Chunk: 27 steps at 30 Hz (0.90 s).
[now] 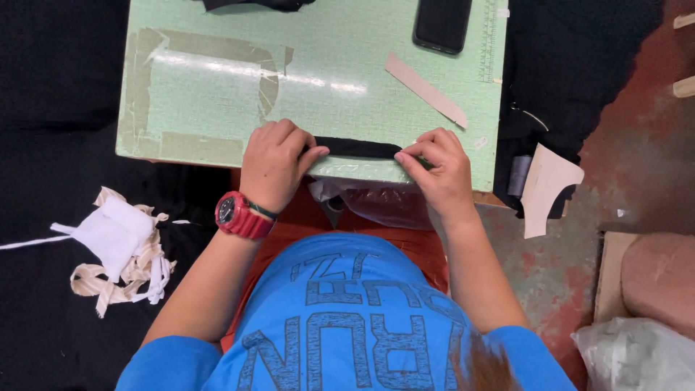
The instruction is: The person repeatedly smooths and rubs a black fabric strip on a green table using a flat, light-colored tool. They handle the fabric with both hands, folding and pressing it while using the tool to flatten the surface.
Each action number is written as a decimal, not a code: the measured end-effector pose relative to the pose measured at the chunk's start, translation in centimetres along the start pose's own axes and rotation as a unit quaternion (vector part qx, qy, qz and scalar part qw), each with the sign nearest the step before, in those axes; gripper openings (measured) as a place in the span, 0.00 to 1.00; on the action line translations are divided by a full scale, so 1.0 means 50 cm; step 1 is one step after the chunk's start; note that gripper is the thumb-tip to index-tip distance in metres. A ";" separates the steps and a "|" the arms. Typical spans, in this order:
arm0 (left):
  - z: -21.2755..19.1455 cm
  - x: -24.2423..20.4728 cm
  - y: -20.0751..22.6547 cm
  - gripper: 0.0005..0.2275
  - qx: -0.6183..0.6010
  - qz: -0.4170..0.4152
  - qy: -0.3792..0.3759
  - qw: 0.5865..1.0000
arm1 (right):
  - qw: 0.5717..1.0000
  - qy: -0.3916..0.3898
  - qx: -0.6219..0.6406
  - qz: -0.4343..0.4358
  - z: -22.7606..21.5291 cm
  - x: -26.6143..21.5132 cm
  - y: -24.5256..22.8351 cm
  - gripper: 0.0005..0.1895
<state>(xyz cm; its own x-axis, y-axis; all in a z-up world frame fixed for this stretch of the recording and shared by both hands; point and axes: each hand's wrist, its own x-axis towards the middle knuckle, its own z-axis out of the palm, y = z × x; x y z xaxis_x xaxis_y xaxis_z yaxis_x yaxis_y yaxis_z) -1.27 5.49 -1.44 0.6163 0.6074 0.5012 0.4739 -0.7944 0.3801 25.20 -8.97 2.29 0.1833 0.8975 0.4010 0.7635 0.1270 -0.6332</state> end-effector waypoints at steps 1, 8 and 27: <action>0.000 0.003 0.002 0.11 -0.001 -0.001 -0.001 1.000 | 1.000 -0.002 0.000 0.001 0.001 0.000 -0.001 0.04; 0.001 0.020 0.004 0.15 0.061 -0.022 -0.002 0.998 | 0.999 0.004 0.017 0.046 0.002 0.002 0.003 0.05; -0.016 0.063 0.004 0.12 0.095 0.147 0.034 0.984 | 0.983 -0.182 0.000 -0.016 -0.030 0.076 -0.012 0.14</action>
<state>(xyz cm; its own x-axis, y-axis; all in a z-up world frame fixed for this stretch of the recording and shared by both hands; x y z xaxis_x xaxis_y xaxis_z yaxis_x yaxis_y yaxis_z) 0.26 7.22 0.81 0.7034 0.3450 0.6214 0.3944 -0.9168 0.0625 26.39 -6.25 5.19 -0.0737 0.9848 0.1572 0.7655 0.1568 -0.6240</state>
